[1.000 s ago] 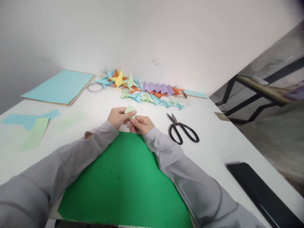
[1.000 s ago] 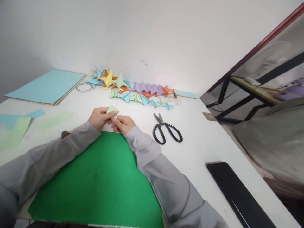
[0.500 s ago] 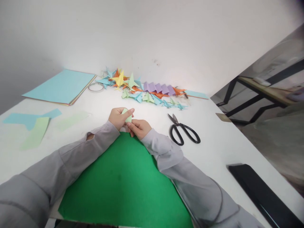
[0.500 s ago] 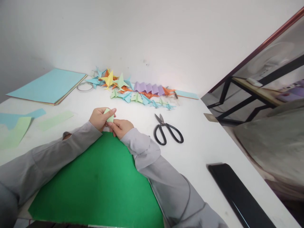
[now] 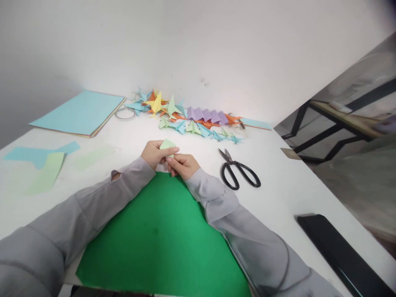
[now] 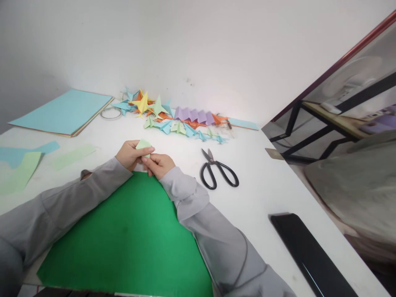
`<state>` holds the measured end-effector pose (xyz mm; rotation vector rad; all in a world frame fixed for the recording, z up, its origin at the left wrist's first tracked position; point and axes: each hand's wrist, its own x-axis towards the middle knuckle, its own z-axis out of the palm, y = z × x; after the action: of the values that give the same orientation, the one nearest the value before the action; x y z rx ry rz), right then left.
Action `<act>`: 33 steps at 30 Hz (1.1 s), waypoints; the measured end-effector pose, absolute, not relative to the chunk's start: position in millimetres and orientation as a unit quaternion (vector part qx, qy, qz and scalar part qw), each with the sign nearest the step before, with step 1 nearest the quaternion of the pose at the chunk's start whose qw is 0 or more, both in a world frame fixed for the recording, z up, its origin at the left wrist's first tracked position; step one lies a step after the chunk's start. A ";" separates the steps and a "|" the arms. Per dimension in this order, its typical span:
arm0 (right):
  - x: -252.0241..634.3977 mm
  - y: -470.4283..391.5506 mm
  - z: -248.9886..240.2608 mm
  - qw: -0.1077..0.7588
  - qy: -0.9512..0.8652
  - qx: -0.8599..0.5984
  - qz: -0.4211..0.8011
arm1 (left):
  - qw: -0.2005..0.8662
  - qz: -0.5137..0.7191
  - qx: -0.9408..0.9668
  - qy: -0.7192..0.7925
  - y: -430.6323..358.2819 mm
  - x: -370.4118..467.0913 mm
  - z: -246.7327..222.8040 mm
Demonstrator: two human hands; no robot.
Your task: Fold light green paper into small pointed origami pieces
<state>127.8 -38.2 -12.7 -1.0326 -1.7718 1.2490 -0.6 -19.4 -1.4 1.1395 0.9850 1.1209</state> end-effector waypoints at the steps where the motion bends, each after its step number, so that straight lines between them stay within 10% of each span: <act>1: 128.4 -39.3 -11.2 0.372 -0.684 -0.409 0.476 | 0.590 0.484 0.486 0.426 -19.1 -0.9 -1.7; 33: 137.1 -35.6 -4.7 0.431 -0.620 -0.437 0.488 | 0.651 0.268 0.605 0.370 -21.9 -4.3 13.1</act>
<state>137.1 -35.6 -4.7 -1.0894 -1.5473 1.2179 -4.3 -21.9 13.1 1.3748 0.8409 0.6088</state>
